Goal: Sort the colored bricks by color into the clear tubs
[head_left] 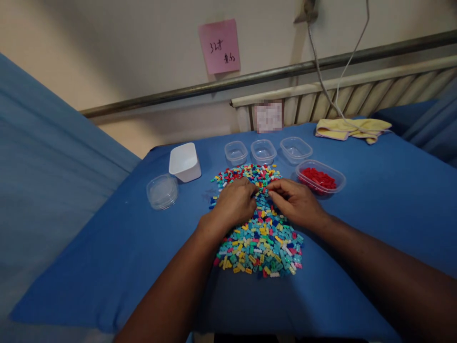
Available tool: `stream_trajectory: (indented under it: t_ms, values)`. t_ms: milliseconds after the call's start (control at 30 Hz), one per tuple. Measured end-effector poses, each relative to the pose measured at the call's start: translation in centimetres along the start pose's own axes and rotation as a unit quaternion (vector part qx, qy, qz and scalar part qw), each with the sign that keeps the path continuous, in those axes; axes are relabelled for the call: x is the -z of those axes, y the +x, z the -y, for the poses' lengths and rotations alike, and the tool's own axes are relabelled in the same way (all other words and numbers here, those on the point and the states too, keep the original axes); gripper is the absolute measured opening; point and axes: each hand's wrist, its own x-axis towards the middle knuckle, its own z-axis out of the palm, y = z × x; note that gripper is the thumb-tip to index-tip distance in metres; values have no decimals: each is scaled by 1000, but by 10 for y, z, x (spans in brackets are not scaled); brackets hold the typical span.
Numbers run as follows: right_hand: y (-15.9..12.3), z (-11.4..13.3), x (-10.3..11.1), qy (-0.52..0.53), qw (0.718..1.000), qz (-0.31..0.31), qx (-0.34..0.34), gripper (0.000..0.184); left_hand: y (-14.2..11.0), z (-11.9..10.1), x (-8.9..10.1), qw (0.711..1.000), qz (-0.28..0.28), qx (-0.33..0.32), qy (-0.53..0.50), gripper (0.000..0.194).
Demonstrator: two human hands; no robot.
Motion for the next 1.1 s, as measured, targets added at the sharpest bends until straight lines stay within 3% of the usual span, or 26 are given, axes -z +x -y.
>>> stream_trajectory:
  t_ms: [200, 500, 600, 700, 833, 1000, 1100]
  values:
    - [-1, -3, -1, 6, 1000, 4, -19, 13, -2, 2, -3, 1000, -3, 21, -19, 28]
    - [-3, -5, -3, 11, 999, 12, -30, 13, -1, -2, -4, 998, -19, 14, -52, 14]
    - [-2, -3, -2, 11, 1000, 17, -18, 14, -4, -2, -3, 994, -42, 15, -104, 14]
    - [-2, 1, -1, 4, 999, 26, 21, 14, -6, -3, -4, 969, -45, 25, -243, 17]
    - [-1, 9, 3, -9, 998, 14, 61, 13, -10, -7, -3, 904, -6, 49, -424, 35]
    - [-2, 20, 9, -29, 995, 4, 98, 17, -13, -11, -2, 879, 5, 63, -473, 43]
    - [-4, 21, 12, -60, 993, 7, 106, 16, -12, -7, -1, 866, -40, 83, -492, 37]
